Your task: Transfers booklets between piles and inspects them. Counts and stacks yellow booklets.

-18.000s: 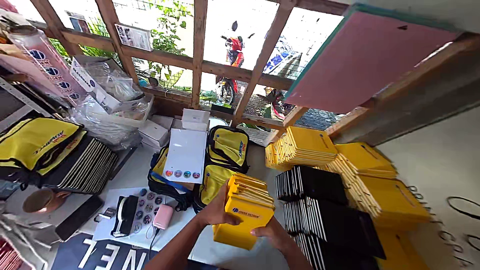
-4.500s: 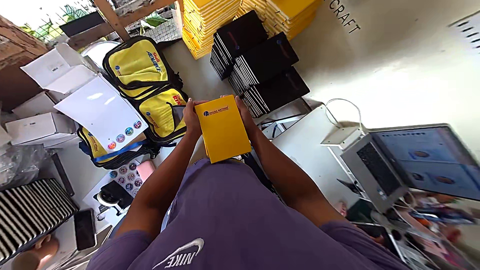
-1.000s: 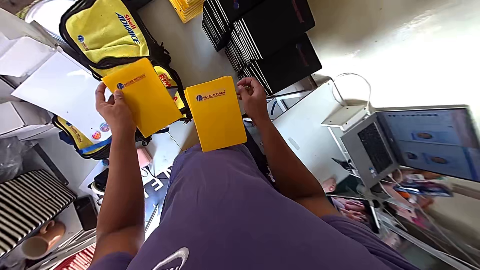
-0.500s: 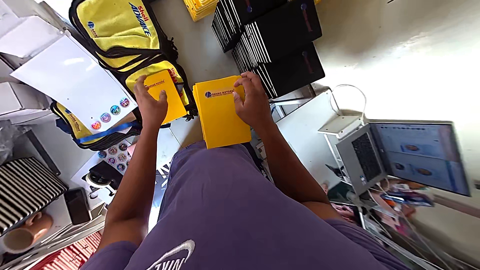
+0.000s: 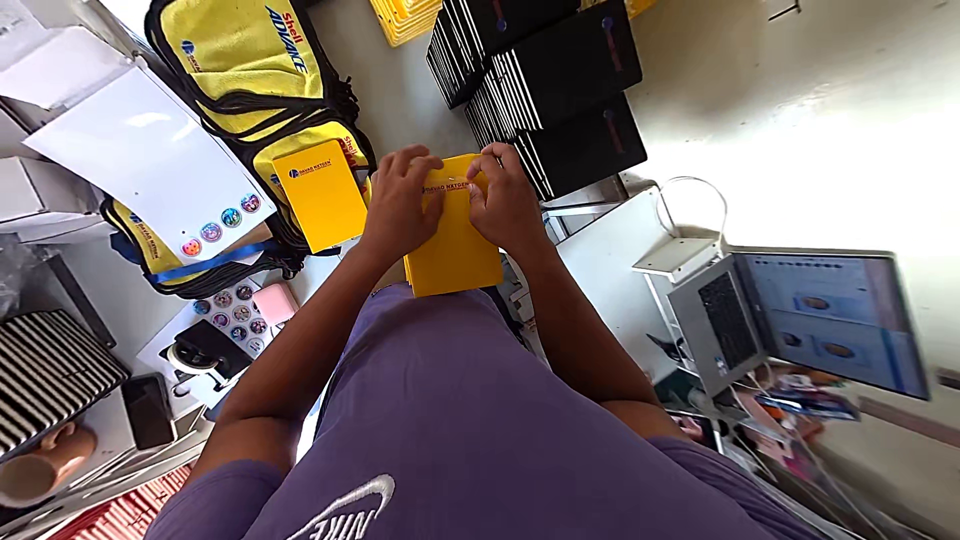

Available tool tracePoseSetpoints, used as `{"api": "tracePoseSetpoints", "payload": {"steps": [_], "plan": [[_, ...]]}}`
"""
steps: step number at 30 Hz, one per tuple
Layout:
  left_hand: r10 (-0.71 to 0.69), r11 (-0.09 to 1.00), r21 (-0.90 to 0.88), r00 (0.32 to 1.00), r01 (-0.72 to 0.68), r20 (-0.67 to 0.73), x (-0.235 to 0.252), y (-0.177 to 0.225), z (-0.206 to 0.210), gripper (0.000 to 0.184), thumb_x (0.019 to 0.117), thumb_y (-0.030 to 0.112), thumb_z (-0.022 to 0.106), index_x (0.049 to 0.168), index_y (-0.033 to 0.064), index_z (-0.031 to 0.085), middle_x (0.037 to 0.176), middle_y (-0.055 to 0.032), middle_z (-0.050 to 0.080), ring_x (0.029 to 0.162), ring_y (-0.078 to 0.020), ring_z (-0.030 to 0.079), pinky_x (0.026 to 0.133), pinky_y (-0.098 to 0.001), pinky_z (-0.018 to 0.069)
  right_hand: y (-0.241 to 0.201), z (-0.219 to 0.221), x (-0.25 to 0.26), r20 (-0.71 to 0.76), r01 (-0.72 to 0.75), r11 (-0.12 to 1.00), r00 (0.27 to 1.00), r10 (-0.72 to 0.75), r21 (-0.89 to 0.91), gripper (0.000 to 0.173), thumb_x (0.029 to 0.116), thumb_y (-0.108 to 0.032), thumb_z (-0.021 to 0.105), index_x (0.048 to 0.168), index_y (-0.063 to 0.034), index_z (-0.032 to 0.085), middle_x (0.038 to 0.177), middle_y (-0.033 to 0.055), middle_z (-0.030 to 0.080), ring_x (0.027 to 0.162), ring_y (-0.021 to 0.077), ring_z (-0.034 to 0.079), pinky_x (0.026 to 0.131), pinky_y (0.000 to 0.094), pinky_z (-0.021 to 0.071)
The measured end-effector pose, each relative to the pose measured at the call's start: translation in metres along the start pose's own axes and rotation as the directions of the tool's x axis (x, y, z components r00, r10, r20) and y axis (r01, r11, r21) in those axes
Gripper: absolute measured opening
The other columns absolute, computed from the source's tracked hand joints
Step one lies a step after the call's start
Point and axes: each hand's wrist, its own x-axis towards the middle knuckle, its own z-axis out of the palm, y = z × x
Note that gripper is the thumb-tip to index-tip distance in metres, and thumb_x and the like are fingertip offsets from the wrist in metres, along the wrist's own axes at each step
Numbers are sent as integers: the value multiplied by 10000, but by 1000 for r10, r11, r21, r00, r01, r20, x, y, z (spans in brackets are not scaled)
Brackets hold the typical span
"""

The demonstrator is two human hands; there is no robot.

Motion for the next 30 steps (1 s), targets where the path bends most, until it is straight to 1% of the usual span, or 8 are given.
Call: {"api": "tracePoseSetpoints", "payload": {"steps": [4, 8, 14, 17, 20, 24, 27, 30], "plan": [[18, 983, 183, 997, -31, 72, 6, 10, 14, 385, 937, 412, 685, 1270, 221, 668, 1438, -25, 567, 1413, -314, 425, 1149, -616, 297, 3, 1, 0, 0, 7, 1000, 1000, -7, 29, 145, 981, -155, 617, 1087, -76, 677, 1484, 134, 484, 1100, 288, 662, 835, 466, 607], [34, 980, 192, 998, -44, 58, 12, 12, 16, 294, 941, 391, 704, 1181, 221, 715, 1413, -15, 588, 1405, -302, 439, 1172, -611, 273, 9, 9, -2, -68, 58, 995, 996, -52, 81, 129, 981, -166, 606, 1006, -72, 690, 1517, 127, 464, 1289, 267, 559, 1006, 428, 540], [-57, 998, 9, 996, 57, 65, 20, 15, 1, 80, 952, 222, 715, 1004, 184, 761, 1353, 12, 639, 1370, -259, 482, 1145, -584, 321, 13, 5, -6, -87, 77, 975, 994, -60, 210, 343, 990, -385, 636, 1202, -118, 673, 1570, 138, 415, 1403, 275, 474, 1087, 452, 492], [-35, 999, -34, 996, 38, 79, 20, 17, -12, 112, 965, 252, 707, 1034, 191, 771, 1347, 14, 647, 1355, -244, 499, 1147, -582, 315, 15, 6, -8, -137, 170, 946, 981, -136, 276, 228, 998, -347, 639, 1014, -141, 734, 1541, 110, 464, 1362, 256, 503, 1112, 451, 457], [-40, 998, -47, 994, 45, 97, 19, 11, -22, 291, 979, 244, 673, 1257, 162, 699, 1393, -30, 625, 1349, -278, 516, 1116, -608, 364, 24, 7, -5, -194, 194, 894, 973, -124, 404, 176, 991, -269, 656, 975, -114, 740, 1473, 111, 536, 1301, 209, 561, 1043, 381, 520], [-168, 985, -18, 981, 170, 97, 10, -17, -21, 409, 1028, 244, 574, 1403, 81, 584, 1474, -152, 540, 1348, -376, 507, 1090, -599, 427, 54, 13, 3, -142, 45, 631, 984, 104, 774, 196, 1019, -188, 594, 1047, -26, 701, 1369, 106, 616, 1207, 182, 626, 958, 367, 575], [-203, 976, -46, 968, 212, 147, -1, -29, -17, 420, 1041, 275, 573, 1403, 63, 584, 1426, -175, 570, 1306, -366, 539, 1090, -559, 435, 83, 36, 10, 65, -234, 328, 889, 453, 915, 248, 1052, -253, 581, 1181, -49, 635, 1149, 68, 672, 1022, 161, 664, 869, 343, 571], [-232, 970, -42, 963, 239, 136, -10, -25, -13, 482, 1012, 302, 626, 1437, 86, 552, 1428, -163, 564, 1302, -354, 536, 1081, -548, 438, 116, 68, 10, 349, -488, 104, 741, 573, 867, 583, 1028, -393, 615, 1504, -99, 451, 1462, 120, 536, 1217, 254, 617, 935, 401, 574]]}}
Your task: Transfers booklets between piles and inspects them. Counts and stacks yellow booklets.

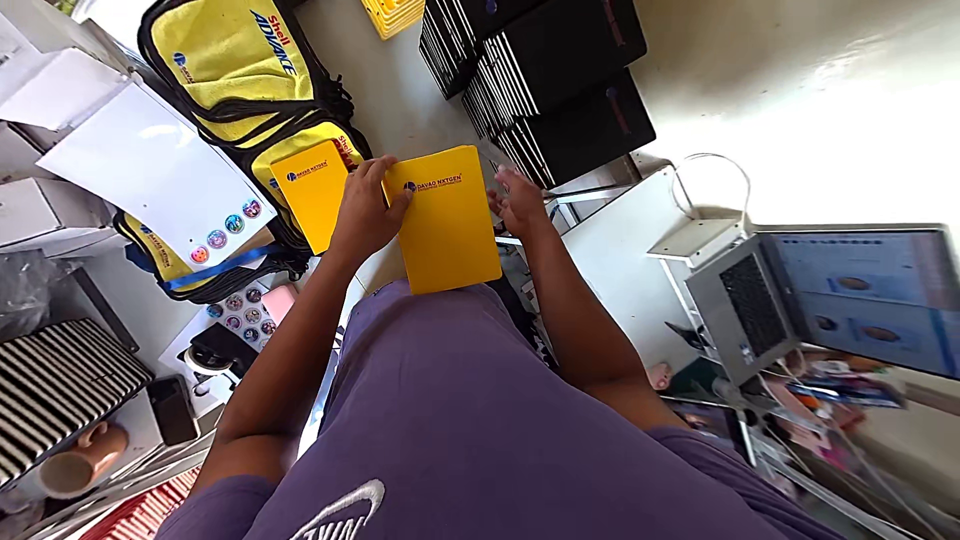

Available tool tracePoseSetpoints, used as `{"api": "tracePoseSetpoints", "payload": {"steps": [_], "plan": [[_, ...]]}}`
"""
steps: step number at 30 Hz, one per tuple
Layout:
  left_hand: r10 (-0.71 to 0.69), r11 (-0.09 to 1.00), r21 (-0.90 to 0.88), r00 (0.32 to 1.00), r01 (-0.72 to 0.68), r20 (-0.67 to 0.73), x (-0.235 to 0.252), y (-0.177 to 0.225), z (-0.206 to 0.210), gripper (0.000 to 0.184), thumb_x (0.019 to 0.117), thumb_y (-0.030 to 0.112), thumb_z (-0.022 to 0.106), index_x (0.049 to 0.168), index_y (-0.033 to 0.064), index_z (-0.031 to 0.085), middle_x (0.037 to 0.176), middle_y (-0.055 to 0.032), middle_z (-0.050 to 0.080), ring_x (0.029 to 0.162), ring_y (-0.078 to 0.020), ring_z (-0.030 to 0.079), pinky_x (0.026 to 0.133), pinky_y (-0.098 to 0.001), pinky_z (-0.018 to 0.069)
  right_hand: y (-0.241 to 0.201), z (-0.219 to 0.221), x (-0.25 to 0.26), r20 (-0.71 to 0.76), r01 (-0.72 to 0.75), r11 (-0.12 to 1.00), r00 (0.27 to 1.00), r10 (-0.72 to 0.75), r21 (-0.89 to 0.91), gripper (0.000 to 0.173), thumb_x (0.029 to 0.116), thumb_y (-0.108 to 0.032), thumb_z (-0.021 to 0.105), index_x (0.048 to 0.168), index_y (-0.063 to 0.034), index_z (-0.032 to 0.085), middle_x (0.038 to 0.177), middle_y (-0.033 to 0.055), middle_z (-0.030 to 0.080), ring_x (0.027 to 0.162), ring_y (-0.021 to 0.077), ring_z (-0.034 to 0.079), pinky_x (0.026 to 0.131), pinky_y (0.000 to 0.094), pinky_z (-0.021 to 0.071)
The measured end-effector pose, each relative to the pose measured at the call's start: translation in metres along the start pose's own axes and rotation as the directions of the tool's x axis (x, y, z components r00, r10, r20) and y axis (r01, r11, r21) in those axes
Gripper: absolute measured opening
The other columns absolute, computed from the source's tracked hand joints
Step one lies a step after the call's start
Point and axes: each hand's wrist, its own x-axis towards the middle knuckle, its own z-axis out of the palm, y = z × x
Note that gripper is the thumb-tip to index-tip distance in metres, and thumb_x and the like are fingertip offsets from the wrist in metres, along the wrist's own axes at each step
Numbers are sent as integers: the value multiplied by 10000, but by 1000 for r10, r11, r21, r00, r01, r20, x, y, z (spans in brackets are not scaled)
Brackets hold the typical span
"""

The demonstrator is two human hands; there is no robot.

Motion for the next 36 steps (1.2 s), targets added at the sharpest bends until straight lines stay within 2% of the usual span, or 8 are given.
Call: {"api": "tracePoseSetpoints", "payload": {"steps": [3, 7, 11, 16, 22, 29, 33, 36], "plan": [[-30, 999, 19, 997, 31, -74, -11, 5, 1, 517, 976, 342, 674, 1420, 102, 563, 1464, -143, 537, 1319, -344, 515, 1076, -531, 449, 20, -2, 4, 18, -155, 988, 988, 155, -27, 670, 1011, -443, 628, 1547, -122, 387, 1559, 138, 454, 1288, 297, 589, 954, 436, 570], [-24, 985, -170, 989, -1, -144, -32, 18, -12, 505, 963, 251, 709, 1417, 104, 545, 1380, -131, 576, 1163, -239, 637, 935, -435, 570, 16, 10, -19, 55, -39, 986, 997, 48, -164, 709, 1046, -376, 572, 1618, -121, 240, 1525, 155, 492, 1232, 284, 634, 950, 444, 578], [-70, 811, -582, 979, -55, -190, -46, 22, -17, 517, 971, 23, 678, 1418, 94, 429, 1059, -86, 726, 821, -212, 747, 701, -365, 662, 2, 16, -31, 149, 281, 935, 956, -253, -215, 482, 1080, -277, 513, 1503, -57, 441, 1410, 125, 596, 1163, 229, 672, 929, 393, 598], [-255, 778, -627, 896, -33, -364, -45, -18, -47, 514, 1017, 89, 607, 1494, 83, 415, 1130, -81, 734, 938, -213, 742, 760, -406, 647, -29, 30, -61, 231, 597, 669, 797, -558, -443, 308, 1033, -210, 560, 1293, -54, 617, 1265, 112, 661, 930, 166, 704, 783, 348, 613], [-467, 795, -606, 671, 33, -576, -20, -112, -55, 378, 1069, 81, 457, 1440, 19, 496, 1056, -61, 720, 861, -105, 720, 784, -309, 618, -36, 43, -71, 459, 715, 290, 653, -602, -636, 256, 992, -222, 611, 1217, -130, 689, 1486, 113, 517, 1171, 195, 638, 874, 351, 591], [-581, 763, -609, 645, 218, -497, 1, -182, -23, 412, 1064, 117, 475, 1467, 36, 507, 1134, -134, 704, 893, -126, 710, 829, -332, 601, -31, 44, -72, 377, 572, 479, 812, -446, -666, 746, 945, -411, 707, 1553, -110, 396, 1499, 132, 504, 1145, 229, 655, 923, 413, 591], [-579, 805, -443, 683, 395, -445, 9, -185, -16, 557, 1014, 120, 540, 1547, 26, 412, 1330, -195, 648, 1179, -228, 662, 1023, -411, 535, -25, 42, -72, 368, 531, 568, 847, -384, -629, 735, 961, -409, 710, 1552, -102, 398, 1445, 116, 567, 1155, 214, 669, 964, 424, 591], [-437, 899, -193, 805, 392, -401, 8, -144, -27, 760, 957, 223, 645, 1591, -12, 300, 1554, -329, 371, 1433, -458, 400, 1172, -604, 352, -27, 45, -73, 349, 506, 620, 863, -366, -599, 672, 991, -326, 688, 1563, -126, 398, 1429, 104, 596, 1166, 214, 675, 972, 440, 588]]}}
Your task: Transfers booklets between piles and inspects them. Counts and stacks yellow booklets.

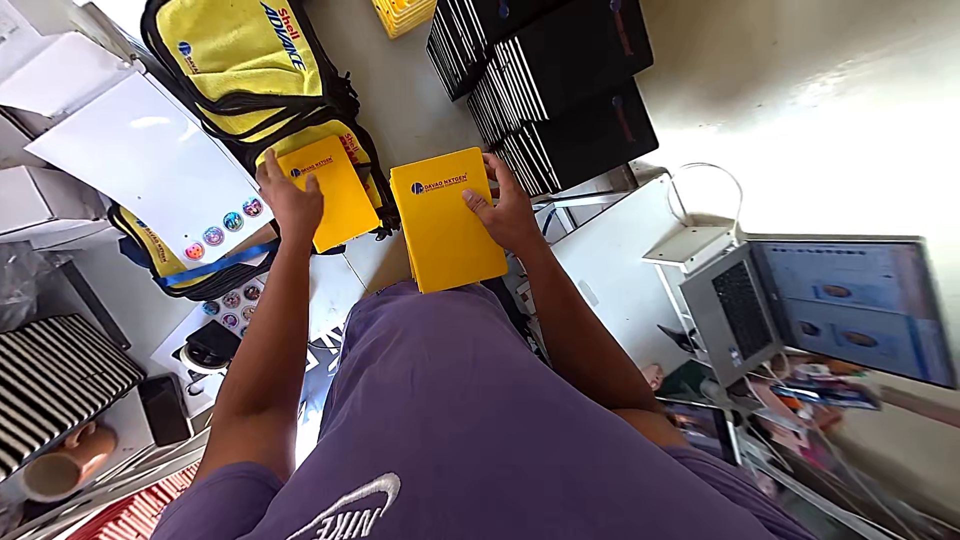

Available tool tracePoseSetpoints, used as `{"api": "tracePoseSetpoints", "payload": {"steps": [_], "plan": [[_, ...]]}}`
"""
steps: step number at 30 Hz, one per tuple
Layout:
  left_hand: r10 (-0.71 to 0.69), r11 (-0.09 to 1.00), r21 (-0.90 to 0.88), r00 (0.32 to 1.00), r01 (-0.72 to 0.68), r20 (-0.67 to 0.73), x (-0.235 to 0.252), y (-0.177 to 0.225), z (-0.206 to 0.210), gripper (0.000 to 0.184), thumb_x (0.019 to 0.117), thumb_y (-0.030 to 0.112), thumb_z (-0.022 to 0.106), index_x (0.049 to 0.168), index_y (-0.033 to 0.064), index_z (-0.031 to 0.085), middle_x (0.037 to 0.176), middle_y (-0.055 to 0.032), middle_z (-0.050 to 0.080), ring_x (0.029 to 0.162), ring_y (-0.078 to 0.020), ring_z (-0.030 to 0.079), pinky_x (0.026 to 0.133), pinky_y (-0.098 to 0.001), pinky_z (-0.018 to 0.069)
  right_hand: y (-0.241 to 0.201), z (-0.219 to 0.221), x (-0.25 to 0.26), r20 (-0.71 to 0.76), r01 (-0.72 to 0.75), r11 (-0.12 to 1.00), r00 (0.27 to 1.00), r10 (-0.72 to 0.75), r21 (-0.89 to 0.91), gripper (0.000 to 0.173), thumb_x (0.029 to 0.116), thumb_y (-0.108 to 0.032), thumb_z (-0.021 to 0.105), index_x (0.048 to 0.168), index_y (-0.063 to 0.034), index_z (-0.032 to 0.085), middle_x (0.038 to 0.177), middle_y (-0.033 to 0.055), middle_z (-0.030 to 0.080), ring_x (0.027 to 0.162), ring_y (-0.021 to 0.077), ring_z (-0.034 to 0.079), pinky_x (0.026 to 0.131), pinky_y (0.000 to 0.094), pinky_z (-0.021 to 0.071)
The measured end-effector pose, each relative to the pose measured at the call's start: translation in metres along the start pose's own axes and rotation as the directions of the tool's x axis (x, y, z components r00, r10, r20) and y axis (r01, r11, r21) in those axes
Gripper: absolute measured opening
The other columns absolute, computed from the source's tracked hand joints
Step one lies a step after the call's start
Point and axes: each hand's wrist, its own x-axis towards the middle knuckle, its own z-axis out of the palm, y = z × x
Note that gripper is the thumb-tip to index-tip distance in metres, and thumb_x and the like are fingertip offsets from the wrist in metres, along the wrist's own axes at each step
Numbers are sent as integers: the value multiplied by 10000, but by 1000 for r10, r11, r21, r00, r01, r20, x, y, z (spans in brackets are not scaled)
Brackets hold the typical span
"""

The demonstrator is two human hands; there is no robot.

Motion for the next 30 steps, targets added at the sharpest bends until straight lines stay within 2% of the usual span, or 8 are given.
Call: {"api": "tracePoseSetpoints", "payload": {"steps": [3, 6, 10, 15, 20, 22, 25, 30], "plan": [[181, 984, -37, 964, -177, 195, -32, 49, -1, 648, 1016, 305, 603, 1547, 5, 383, 1552, -298, 396, 1370, -428, 492, 1084, -580, 473, 0, 1, 3, 3, -55, 990, 998, 55, 128, 644, 998, -263, 683, 1568, -152, 403, 1456, 99, 575, 1128, 211, 693, 926, 422, 611], [346, 938, -141, 875, -317, 338, -69, 85, 11, 517, 1035, 317, 587, 1473, 51, 521, 1553, -212, 434, 1396, -346, 480, 1091, -532, 475, -1, 3, 5, -37, -117, 940, 990, 136, 321, 552, 965, -165, 715, 1471, -131, 497, 1357, 130, 622, 1010, 249, 725, 814, 429, 647], [402, 914, -195, 863, -356, 305, -104, 103, 27, 569, 996, 340, 643, 1488, 90, 508, 1565, -164, 432, 1409, -351, 436, 1120, -533, 423, -4, -3, 3, -64, -150, 883, 978, 199, 445, 470, 973, -112, 689, 1403, -15, 526, 1206, 146, 668, 972, 224, 717, 815, 389, 637], [384, 909, -275, 884, -313, 265, -116, 105, 30, 714, 965, 384, 682, 1547, 78, 403, 1505, -155, 509, 1385, -308, 475, 1125, -503, 422, -31, -21, -22, -116, 7, 843, 991, 66, 537, 326, 1005, -62, 615, 1312, -31, 512, 1162, 102, 642, 975, 178, 701, 827, 355, 635], [485, 690, -695, 842, -203, 235, -122, 118, 6, 371, 1017, 165, 658, 1334, 10, 543, 1120, -87, 720, 986, -171, 732, 874, -363, 643, -62, -20, -39, -68, 199, 723, 976, -207, 662, 318, 984, 26, 594, 1277, -40, 488, 1134, 104, 644, 1005, 203, 700, 873, 392, 628], [462, 636, -754, 864, -164, 202, -121, 119, -7, 194, 1044, 94, 587, 1209, -5, 612, 985, -64, 742, 859, -158, 743, 774, -345, 651, -67, -18, -34, -49, 229, 755, 966, -252, 614, 345, 997, -15, 613, 1318, -23, 485, 1086, 102, 660, 968, 200, 705, 857, 380, 631], [353, 735, -645, 930, -210, 99, -108, 107, -24, 183, 1085, 153, 513, 1171, 31, 621, 915, -12, 724, 801, -114, 726, 725, -319, 640, -57, -18, -16, -141, 284, 866, 959, -248, 412, 264, 1033, -102, 570, 1281, -9, 571, 1053, 87, 693, 938, 165, 697, 841, 335, 605], [31, 823, -566, 999, -37, -20, -68, 46, -32, 292, 1113, 292, 469, 1147, 56, 638, 930, -31, 729, 843, -134, 732, 769, -359, 636, -10, -21, 6, -56, 107, 975, 991, -120, -193, 561, 982, -342, 660, 1461, -83, 526, 1404, 146, 591, 1192, 281, 631, 951, 470, 560]]}}
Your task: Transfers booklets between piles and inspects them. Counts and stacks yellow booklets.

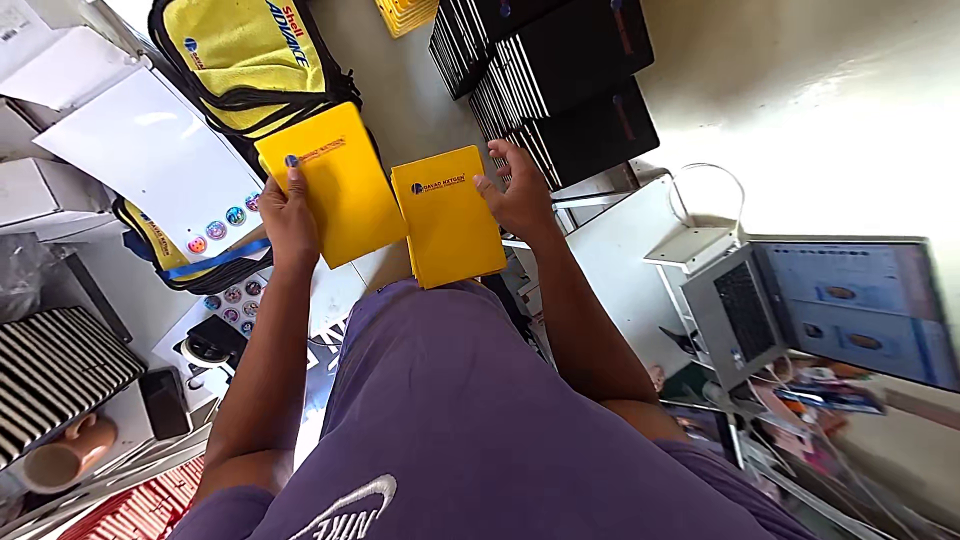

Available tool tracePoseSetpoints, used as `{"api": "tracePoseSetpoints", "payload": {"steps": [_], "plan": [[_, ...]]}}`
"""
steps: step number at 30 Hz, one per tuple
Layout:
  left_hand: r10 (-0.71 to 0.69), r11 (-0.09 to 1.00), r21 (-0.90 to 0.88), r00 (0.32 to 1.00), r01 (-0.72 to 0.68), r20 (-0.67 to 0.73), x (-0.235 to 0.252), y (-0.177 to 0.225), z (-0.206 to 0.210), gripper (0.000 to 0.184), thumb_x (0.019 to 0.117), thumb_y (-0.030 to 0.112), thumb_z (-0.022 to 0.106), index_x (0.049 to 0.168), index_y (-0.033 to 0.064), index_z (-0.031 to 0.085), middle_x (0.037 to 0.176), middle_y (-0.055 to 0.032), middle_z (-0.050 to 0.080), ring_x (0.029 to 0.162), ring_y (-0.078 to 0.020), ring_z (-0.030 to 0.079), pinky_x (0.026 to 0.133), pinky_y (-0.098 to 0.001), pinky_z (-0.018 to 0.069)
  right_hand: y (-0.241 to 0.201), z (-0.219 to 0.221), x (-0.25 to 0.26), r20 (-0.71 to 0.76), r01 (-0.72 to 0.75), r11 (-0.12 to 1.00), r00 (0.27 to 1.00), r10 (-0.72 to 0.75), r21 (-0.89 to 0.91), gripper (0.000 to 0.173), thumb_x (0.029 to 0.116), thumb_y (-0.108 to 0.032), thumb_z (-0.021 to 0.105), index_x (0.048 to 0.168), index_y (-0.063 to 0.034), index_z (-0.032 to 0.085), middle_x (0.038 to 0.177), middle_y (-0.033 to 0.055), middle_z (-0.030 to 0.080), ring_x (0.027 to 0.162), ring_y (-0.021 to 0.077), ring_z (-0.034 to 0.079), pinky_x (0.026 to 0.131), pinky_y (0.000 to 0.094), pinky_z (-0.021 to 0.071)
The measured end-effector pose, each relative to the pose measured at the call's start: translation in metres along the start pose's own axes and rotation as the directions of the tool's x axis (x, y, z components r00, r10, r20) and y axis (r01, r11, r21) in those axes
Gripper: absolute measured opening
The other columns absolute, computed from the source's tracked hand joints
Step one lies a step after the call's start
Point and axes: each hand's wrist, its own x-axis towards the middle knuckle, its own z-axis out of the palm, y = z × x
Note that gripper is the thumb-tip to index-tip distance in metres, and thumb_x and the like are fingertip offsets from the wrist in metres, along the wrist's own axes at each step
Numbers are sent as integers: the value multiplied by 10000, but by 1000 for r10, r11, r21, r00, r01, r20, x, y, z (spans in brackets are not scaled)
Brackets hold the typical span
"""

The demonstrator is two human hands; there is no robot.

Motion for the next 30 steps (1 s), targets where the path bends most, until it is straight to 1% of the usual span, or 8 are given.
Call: {"api": "tracePoseSetpoints", "payload": {"steps": [4, 9, 12, 17, 21, 25, 27, 30], "plan": [[-130, 990, 34, 987, 133, -99, 24, -46, -18, 311, 1100, 331, 497, 1111, 56, 641, 908, -39, 713, 824, -126, 719, 767, -351, 622, 15, 14, -7, 170, -187, 981, 969, 177, 49, 882, 869, -489, 798, 1542, -77, 404, 1401, 149, 599, 1077, 280, 694, 920, 507, 590], [-177, 970, 149, 976, 194, -124, 45, -90, -12, 373, 1091, 338, 510, 1217, 3, 616, 1022, -110, 706, 905, -147, 712, 849, -373, 603, 17, 7, -6, 224, -273, 957, 943, 247, 96, 533, 942, -421, 745, 1331, -79, 619, 1149, 121, 727, 979, 235, 736, 895, 489, 609], [-174, 936, 287, 976, 204, -129, 55, -99, -7, 487, 1028, 276, 605, 1405, -16, 509, 1246, -187, 670, 1106, -222, 685, 984, -424, 557, 24, -2, -4, 217, -319, 925, 936, 275, 204, 451, 967, -337, 733, 1286, -37, 624, 1100, 136, 733, 946, 231, 744, 871, 457, 627], [-3, 862, 507, 1000, 16, -26, 40, -56, 2, 815, 914, 272, 692, 1564, -37, 308, 1539, -327, 382, 1420, -450, 413, 1160, -579, 372, 32, -25, -12, 60, -344, 840, 934, 353, 420, 353, 1047, -289, 607, 1253, -3, 630, 1036, 130, 727, 892, 204, 734, 810, 414, 633], [99, 947, 250, 924, -202, 369, 2, 6, 23, 477, 1076, 285, 499, 1453, -5, 472, 1297, -194, 652, 1115, -276, 691, 951, -462, 586, 9, -43, -21, -8, -219, 751, 958, 286, 622, 281, 1080, -268, 542, 1230, -43, 620, 994, 61, 730, 875, 155, 737, 794, 361, 645], [173, 962, -271, 670, 43, 722, -35, 49, 51, 569, 1104, 425, 335, 1530, 49, 354, 1267, -113, 681, 1074, -216, 707, 929, -416, 605, -40, -34, -24, -4, -53, 783, 997, 71, 620, 247, 1069, -213, 557, 1240, -42, 608, 998, 56, 726, 877, 157, 740, 791, 353, 652], [159, 927, -348, 696, 139, 700, -40, 53, 54, 455, 1099, 292, 453, 1484, 54, 414, 1190, -118, 690, 1028, -214, 714, 886, -402, 621, -53, -21, -22, 42, -14, 807, 999, -14, 590, 264, 1075, -220, 553, 1257, -37, 606, 1019, 77, 730, 892, 177, 741, 786, 367, 654], [51, 970, -229, 865, 75, 499, -34, 45, 46, 307, 1068, 101, 542, 1362, 12, 544, 1042, -122, 741, 869, -219, 754, 750, -389, 660, -47, -9, -17, 62, 1, 903, 998, -31, 430, 349, 1078, -312, 543, 1302, -56, 621, 1140, 85, 701, 998, 185, 714, 829, 384, 637]]}}
